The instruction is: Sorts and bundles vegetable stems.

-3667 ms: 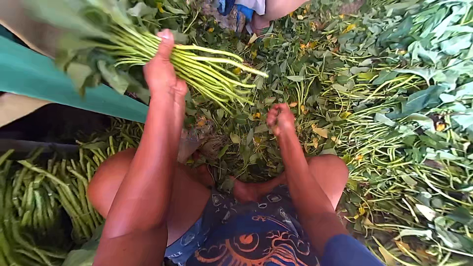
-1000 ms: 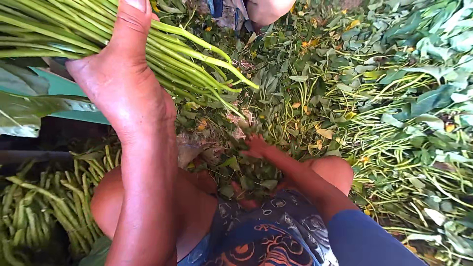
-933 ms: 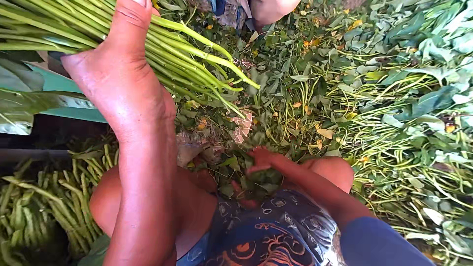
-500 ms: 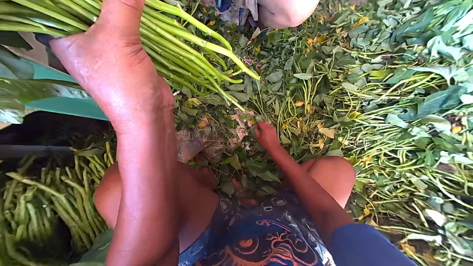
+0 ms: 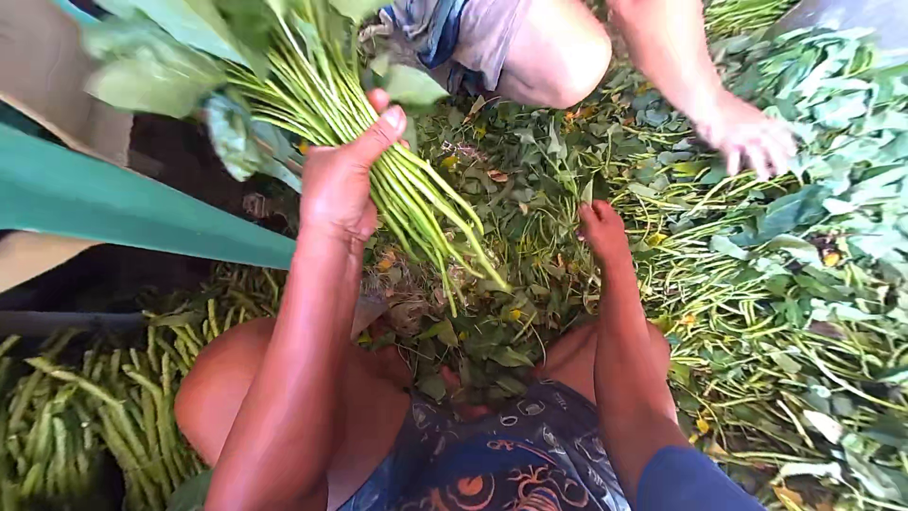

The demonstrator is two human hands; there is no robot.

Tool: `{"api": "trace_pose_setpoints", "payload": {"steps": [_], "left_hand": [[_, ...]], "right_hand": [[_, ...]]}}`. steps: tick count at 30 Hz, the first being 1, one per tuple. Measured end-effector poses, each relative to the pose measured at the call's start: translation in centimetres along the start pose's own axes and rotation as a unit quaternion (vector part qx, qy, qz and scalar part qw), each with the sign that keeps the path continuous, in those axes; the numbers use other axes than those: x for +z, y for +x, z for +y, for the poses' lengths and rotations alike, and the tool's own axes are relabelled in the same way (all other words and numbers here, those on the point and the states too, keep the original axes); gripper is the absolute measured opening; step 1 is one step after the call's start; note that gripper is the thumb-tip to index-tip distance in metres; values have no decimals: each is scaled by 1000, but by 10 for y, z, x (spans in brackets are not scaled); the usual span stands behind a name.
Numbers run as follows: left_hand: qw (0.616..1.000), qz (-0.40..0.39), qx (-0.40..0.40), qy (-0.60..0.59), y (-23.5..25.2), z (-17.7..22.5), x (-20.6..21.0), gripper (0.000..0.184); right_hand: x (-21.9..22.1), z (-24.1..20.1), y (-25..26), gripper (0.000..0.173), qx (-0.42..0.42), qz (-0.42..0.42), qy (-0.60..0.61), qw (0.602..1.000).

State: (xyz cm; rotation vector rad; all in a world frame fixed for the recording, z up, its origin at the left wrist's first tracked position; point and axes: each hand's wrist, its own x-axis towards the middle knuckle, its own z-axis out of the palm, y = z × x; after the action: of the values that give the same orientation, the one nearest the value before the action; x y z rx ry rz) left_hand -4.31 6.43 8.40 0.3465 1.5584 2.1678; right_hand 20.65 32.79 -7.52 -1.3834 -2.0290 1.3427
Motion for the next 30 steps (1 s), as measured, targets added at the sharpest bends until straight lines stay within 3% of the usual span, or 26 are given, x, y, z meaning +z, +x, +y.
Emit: {"api": "trace_pose_setpoints", "payload": {"steps": [6,11,18,25,30], "left_hand": [[993,-12,-99,68,-2,-46,17,22],[985,-18,-148,87,-10,-66,26,23],[967,1,-225,123,-18,-100,36,22],[961,-55,-241,121,-12,-111,32,26],[956,-68,-255,131,-13,-109,33,41]], "right_hand": [[-3,-2,-33,25,7,13,199,980],[12,-14,-47,30,16,-22,257,966],[59,-33,-80,28,-16,-62,226,972],[72,-68,-110,38,-94,-176,-38,979],[67,-78,-110,36,-131,-213,-94,964]]}}
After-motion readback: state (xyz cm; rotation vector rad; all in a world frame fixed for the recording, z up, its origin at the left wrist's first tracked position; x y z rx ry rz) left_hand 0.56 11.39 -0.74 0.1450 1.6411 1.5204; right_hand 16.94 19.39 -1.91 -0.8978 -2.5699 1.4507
